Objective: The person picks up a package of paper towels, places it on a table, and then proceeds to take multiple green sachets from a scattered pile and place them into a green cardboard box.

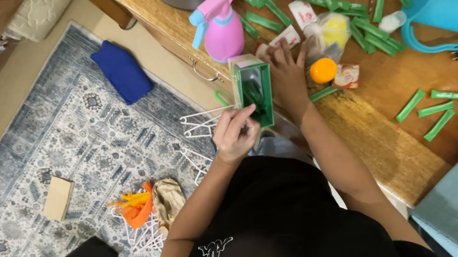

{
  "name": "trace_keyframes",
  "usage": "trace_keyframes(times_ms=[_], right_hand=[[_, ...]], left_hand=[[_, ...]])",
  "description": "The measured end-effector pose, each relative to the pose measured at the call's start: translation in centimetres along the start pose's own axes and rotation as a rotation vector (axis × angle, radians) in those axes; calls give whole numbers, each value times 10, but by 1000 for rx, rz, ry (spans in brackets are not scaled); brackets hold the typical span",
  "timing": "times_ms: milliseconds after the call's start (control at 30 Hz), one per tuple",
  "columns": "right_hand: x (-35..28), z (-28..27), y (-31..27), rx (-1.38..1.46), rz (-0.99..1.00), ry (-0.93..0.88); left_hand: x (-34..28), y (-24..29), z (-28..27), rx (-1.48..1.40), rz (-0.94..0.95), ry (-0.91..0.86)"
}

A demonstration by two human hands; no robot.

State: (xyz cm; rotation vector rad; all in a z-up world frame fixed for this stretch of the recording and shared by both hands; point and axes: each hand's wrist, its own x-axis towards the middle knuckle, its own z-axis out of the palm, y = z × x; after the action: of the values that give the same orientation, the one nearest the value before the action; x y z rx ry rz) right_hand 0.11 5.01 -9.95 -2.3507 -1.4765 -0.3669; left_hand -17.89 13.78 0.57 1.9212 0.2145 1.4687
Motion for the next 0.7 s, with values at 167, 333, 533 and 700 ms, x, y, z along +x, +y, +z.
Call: trace_keyframes(times_ms=[167, 333, 533, 700], right_hand=[[-2, -2, 24, -76, -49, 82], [-24, -10, 49, -141, -26, 211], [-49, -24, 77, -138, 198, 104], [-26, -44, 66, -9, 171, 165]], left_hand=[[7, 6, 15, 24, 4, 6], [9, 12, 31, 32, 5, 22], [6, 15, 49, 22, -50, 9], [3, 10, 54, 172, -41, -3]])
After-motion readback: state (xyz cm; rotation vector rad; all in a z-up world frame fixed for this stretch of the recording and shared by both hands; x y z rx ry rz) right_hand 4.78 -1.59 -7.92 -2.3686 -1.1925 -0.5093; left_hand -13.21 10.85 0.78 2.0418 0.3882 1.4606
